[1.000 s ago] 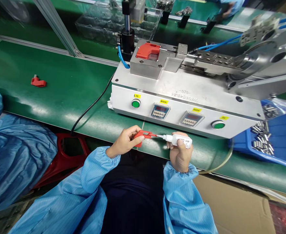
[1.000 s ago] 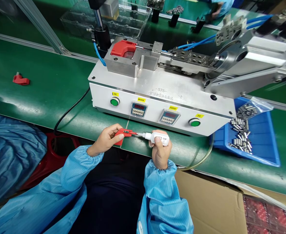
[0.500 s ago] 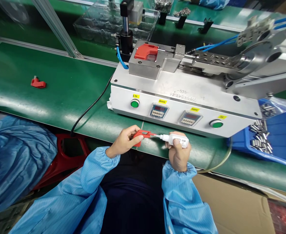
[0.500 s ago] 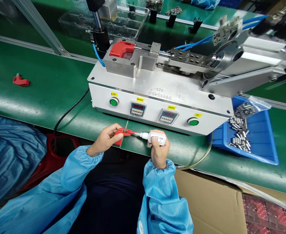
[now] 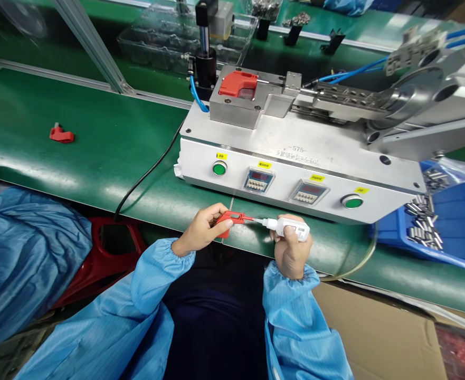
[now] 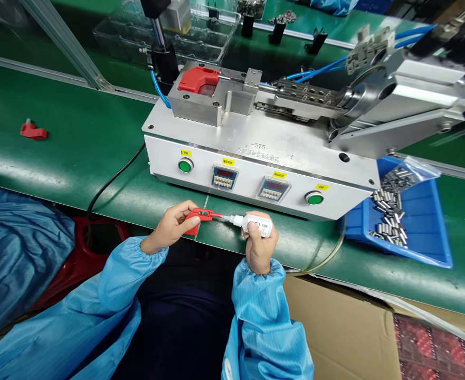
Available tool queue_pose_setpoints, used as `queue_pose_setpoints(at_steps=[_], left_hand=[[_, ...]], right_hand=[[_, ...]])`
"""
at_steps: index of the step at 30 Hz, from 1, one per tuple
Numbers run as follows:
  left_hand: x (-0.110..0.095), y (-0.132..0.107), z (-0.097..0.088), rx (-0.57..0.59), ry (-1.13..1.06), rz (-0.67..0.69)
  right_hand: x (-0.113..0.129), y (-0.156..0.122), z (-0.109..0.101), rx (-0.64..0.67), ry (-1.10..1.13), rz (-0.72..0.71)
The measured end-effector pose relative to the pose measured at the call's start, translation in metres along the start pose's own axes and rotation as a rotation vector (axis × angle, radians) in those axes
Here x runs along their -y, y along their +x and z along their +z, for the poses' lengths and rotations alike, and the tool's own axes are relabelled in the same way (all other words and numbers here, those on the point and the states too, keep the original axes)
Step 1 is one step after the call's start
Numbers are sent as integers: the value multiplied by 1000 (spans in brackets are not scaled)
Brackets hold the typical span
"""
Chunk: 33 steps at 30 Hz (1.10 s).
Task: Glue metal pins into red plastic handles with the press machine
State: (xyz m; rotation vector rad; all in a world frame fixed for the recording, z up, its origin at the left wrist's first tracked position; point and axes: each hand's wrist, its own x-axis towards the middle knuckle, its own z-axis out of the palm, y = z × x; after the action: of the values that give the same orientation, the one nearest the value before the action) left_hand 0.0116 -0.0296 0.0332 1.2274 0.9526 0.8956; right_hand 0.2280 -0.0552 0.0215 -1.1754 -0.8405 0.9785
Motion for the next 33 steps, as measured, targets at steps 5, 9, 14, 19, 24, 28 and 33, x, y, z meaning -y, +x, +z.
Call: queue_pose_setpoints(at_steps=[5, 9, 14, 19, 24, 28, 33], left_hand=[[0, 0, 0, -2, 19, -13], [0, 0, 0, 3, 13, -11], [0, 0, 0, 12, 4, -9], [0, 0, 0, 0, 18, -15], [0, 0, 0, -2, 16, -8], [0, 0, 0, -3, 16, -5], [0, -1, 0, 1, 2, -7]], right_hand=[[-1, 0, -1, 13, -11, 16], [0, 0, 0, 4, 3, 9], [1, 0, 0, 20, 9, 11], [2, 0, 1, 0, 0, 9], [1, -1, 1, -21, -4, -5], [0, -1, -1, 12, -29, 17], [0, 0, -1, 21, 0, 22]])
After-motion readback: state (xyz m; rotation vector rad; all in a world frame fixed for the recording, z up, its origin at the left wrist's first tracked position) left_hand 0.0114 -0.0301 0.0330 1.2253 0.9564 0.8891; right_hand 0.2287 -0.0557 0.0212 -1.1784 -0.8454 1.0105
